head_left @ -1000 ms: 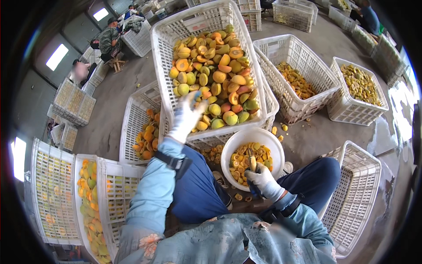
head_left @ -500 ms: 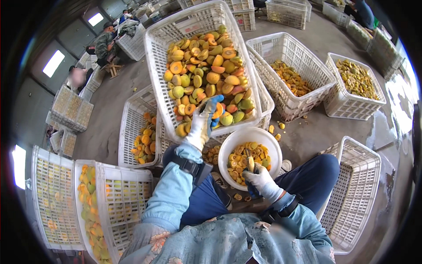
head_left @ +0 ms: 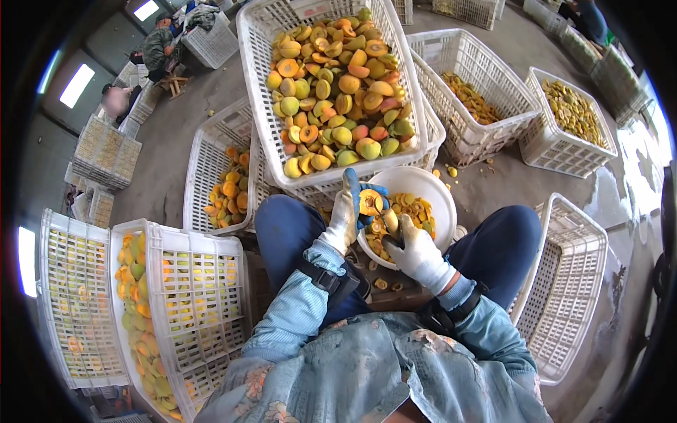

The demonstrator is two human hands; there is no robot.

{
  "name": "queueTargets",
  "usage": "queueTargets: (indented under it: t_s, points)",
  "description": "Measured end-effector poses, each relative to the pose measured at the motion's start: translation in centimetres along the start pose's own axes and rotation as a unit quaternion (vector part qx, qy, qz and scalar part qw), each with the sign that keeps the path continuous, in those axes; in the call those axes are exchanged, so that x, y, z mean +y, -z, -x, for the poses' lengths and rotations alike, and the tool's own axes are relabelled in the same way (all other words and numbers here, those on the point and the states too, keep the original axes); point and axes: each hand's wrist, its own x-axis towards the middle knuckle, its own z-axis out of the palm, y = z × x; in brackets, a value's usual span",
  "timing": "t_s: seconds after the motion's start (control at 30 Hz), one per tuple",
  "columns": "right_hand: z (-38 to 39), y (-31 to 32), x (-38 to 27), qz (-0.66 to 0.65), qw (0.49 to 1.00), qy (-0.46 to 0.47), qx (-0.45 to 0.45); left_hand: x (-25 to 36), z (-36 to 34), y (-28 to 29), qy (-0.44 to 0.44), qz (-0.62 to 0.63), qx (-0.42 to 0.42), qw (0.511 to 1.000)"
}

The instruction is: Using a handheld pitting tool to remove seeds from halved apricots and place them in a bucket.

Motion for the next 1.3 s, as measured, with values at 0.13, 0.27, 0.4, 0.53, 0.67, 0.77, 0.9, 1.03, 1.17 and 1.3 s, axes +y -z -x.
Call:
queueTargets:
  t_s: [0.13,0.27,0.4,0.53,0.67,0.77,0.9,1.03,1.17,1.3]
  points:
    - [-0.5,-0.2,-0.3,0.028,0.999,-0.026,-0.035,-0.5,-0.1,-0.4,0.007,-0.075,0.03,0.997]
    - [-0.9,-0.7,0.0,0.032,0.997,-0.036,-0.057,-1.0,-0.3,-0.7,-0.016,-0.103,0.07,0.992]
    - [-0.9,-0.8,0.0,0.039,0.997,0.022,-0.064,-1.6,-0.4,-1.4,-0.062,-0.138,0.093,0.984]
    - [-1.3,-0.6,0.6,0.015,0.994,0.026,-0.102,-2.2,-1.1,-1.3,-0.07,-0.098,0.09,0.989]
    - [-1.0,0.0,1.0,0.054,0.985,0.115,-0.12,-2.1,-1.3,-0.2,-0.044,-0.09,0.014,0.995]
    - [-1.1,0.0,2.8,-0.084,0.975,0.126,-0.162,-0.9,-0.9,-0.6,0.026,-0.123,-0.027,0.992]
    - [-1.4,1.5,1.7,-0.237,0.939,0.097,-0.228,-0.4,-1.0,-0.1,0.064,-0.132,-0.068,0.987]
    - [-1.0,2.7,-0.1,-0.366,0.902,-0.061,-0.22,-2.0,-1.0,-0.9,-0.038,-0.028,0.011,0.999]
    - [-1.0,1.5,0.3,-0.354,0.916,-0.037,-0.183,-3.7,-0.8,-2.0,-0.152,-0.028,0.018,0.988]
    - [-0.8,2.4,-0.6,-0.373,0.874,-0.183,-0.254,-3.3,-1.2,-1.3,-0.123,-0.057,0.012,0.991]
